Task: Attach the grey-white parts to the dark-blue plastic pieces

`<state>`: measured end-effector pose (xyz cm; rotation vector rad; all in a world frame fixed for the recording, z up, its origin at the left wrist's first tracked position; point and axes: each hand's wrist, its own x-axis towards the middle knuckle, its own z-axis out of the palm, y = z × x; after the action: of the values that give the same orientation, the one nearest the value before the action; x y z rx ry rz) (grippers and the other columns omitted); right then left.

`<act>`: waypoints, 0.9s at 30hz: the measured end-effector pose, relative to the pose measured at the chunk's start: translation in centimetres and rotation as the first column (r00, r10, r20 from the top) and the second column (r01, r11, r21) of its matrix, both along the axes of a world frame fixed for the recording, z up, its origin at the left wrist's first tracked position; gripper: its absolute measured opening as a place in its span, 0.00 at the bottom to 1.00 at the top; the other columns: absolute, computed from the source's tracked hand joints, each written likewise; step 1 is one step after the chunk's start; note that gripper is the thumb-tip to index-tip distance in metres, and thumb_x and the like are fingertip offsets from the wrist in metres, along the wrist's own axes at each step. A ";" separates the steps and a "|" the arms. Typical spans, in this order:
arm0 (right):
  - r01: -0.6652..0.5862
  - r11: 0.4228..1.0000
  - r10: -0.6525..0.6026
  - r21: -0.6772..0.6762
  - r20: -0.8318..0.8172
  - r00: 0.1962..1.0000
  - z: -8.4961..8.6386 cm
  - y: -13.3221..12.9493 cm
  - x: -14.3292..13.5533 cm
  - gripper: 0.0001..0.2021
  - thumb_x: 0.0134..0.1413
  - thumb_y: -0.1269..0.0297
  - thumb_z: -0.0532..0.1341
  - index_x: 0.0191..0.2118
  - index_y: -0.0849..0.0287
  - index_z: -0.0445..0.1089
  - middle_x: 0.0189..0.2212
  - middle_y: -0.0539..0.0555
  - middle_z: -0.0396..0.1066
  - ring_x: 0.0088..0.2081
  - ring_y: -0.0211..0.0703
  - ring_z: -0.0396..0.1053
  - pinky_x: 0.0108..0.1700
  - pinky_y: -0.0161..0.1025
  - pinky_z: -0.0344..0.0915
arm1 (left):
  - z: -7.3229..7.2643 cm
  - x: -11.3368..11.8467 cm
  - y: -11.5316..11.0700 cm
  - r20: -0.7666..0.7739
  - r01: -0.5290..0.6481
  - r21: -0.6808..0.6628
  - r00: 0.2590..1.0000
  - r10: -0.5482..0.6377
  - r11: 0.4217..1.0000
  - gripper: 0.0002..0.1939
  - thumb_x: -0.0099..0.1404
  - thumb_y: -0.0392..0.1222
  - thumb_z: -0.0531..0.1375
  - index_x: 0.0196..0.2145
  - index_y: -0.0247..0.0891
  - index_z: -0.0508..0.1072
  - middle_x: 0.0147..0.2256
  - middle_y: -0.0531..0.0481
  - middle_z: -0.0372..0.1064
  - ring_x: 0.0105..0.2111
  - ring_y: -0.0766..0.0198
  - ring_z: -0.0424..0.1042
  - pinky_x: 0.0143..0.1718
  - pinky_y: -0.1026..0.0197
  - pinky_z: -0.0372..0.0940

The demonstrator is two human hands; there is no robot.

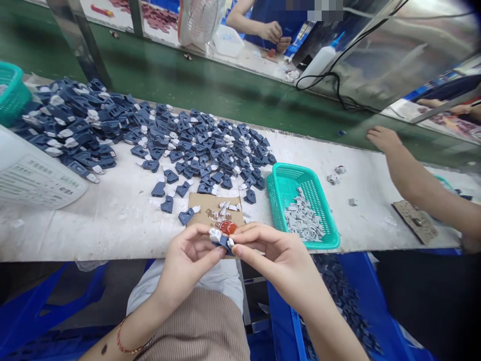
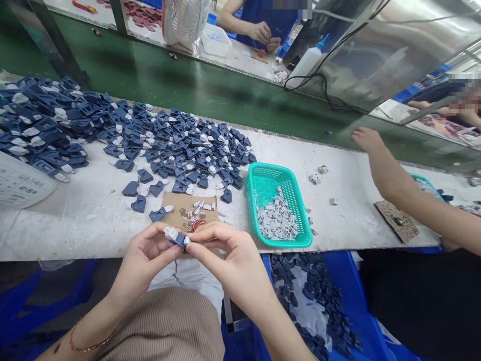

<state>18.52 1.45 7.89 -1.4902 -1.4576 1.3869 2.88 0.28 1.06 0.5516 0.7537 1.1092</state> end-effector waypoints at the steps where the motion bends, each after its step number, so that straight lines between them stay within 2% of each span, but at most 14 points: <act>1: -0.002 1.000 0.001 0.023 0.031 1.000 0.1 -0.1 -0.1 0.03 0.51 0.65 0.67 0.33 0.55 0.78 0.34 0.54 0.77 0.38 0.43 0.75 0.39 0.38 0.73 | 0.0 0.0 0.0 0.004 -0.002 0.004 1.000 0.002 1.000 0.09 0.56 0.31 0.67 0.34 0.36 0.71 0.32 0.53 0.77 0.32 0.69 0.76 0.40 0.65 0.72; 5: -0.033 0.991 0.014 0.133 0.140 0.990 0.3 -0.5 -0.3 0.02 0.52 0.66 0.66 0.33 0.54 0.78 0.34 0.52 0.77 0.38 0.43 0.74 0.42 0.39 0.71 | 0.0 0.0 -0.1 -0.010 -0.010 0.009 1.000 0.010 1.000 0.09 0.56 0.30 0.67 0.34 0.37 0.72 0.31 0.53 0.77 0.33 0.68 0.77 0.39 0.67 0.72; 7: -0.039 0.990 0.020 0.137 0.139 0.990 0.4 -0.6 -0.2 0.02 0.52 0.67 0.67 0.33 0.54 0.78 0.34 0.52 0.76 0.38 0.42 0.74 0.42 0.38 0.70 | 0.0 0.0 -0.2 -0.032 -0.007 0.011 0.999 0.007 1.000 0.09 0.56 0.31 0.67 0.34 0.37 0.72 0.31 0.52 0.77 0.32 0.68 0.77 0.38 0.67 0.72; 10: -0.023 1.000 0.023 0.008 0.026 0.999 0.3 -0.4 0.3 0.02 0.51 0.66 0.68 0.32 0.55 0.77 0.34 0.52 0.76 0.38 0.41 0.73 0.40 0.36 0.70 | 0.1 0.1 -0.3 -0.062 0.001 0.019 0.998 0.000 1.000 0.09 0.56 0.32 0.67 0.34 0.37 0.72 0.31 0.52 0.77 0.31 0.67 0.77 0.36 0.68 0.72; 13: -0.049 0.988 0.029 -0.145 -0.136 0.990 0.0 -0.2 0.8 0.07 0.50 0.61 0.68 0.36 0.55 0.76 0.35 0.52 0.74 0.36 0.39 0.72 0.39 0.35 0.70 | 0.3 0.1 -0.3 -0.087 0.018 0.031 0.996 -0.015 0.999 0.09 0.55 0.33 0.68 0.34 0.37 0.73 0.32 0.51 0.77 0.32 0.67 0.77 0.36 0.68 0.71; 17: 0.012 0.993 -0.034 -0.115 -0.195 0.980 -0.8 -0.6 0.5 0.16 0.58 0.50 0.60 0.44 0.55 0.72 0.32 0.50 0.70 0.28 0.34 0.66 0.33 0.33 0.67 | 0.7 0.2 -0.2 -0.142 0.042 0.048 0.989 -0.035 0.998 0.08 0.56 0.35 0.68 0.34 0.37 0.74 0.33 0.50 0.77 0.34 0.65 0.76 0.37 0.67 0.70; 19: -0.003 0.990 -0.031 -0.143 -0.238 0.971 -1.4 -0.9 -0.1 0.18 0.62 0.47 0.54 0.47 0.54 0.69 0.29 0.49 0.67 0.25 0.33 0.64 0.29 0.33 0.65 | 0.9 0.3 -0.2 -0.118 0.074 0.070 0.991 -0.065 0.995 0.07 0.58 0.36 0.67 0.33 0.37 0.72 0.29 0.51 0.76 0.29 0.65 0.76 0.34 0.65 0.70; 22: -0.018 0.979 -0.052 -0.205 -0.332 0.942 -2.2 -1.4 -1.1 0.19 0.62 0.47 0.54 0.48 0.55 0.69 0.24 0.46 0.61 0.19 0.31 0.57 0.22 0.31 0.57 | 1.2 0.5 -0.1 -0.072 0.130 0.096 0.990 -0.124 0.987 0.06 0.61 0.38 0.64 0.34 0.38 0.70 0.22 0.54 0.74 0.22 0.63 0.75 0.31 0.61 0.70; 24: 0.031 0.979 -0.104 -0.200 -0.368 0.924 -2.5 -1.5 -1.6 0.18 0.60 0.48 0.56 0.46 0.55 0.71 0.25 0.46 0.60 0.19 0.29 0.51 0.19 0.30 0.49 | 1.2 0.7 -0.1 -0.113 0.097 0.092 0.990 -0.087 0.991 0.06 0.60 0.37 0.66 0.34 0.38 0.71 0.25 0.53 0.75 0.25 0.64 0.76 0.33 0.62 0.70; 27: 0.094 0.973 -0.173 -0.213 -0.390 0.905 -2.8 -1.4 -1.9 0.17 0.59 0.49 0.59 0.45 0.55 0.73 0.30 0.49 0.64 0.21 0.29 0.47 0.20 0.30 0.46 | 1.0 0.9 0.1 -0.200 0.031 0.080 0.980 -0.014 0.996 0.08 0.56 0.36 0.68 0.33 0.37 0.73 0.32 0.52 0.76 0.33 0.65 0.75 0.38 0.66 0.69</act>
<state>16.64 0.05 5.13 -1.2827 -0.9688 1.6658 3.78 0.34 2.02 0.7480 0.8751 1.0780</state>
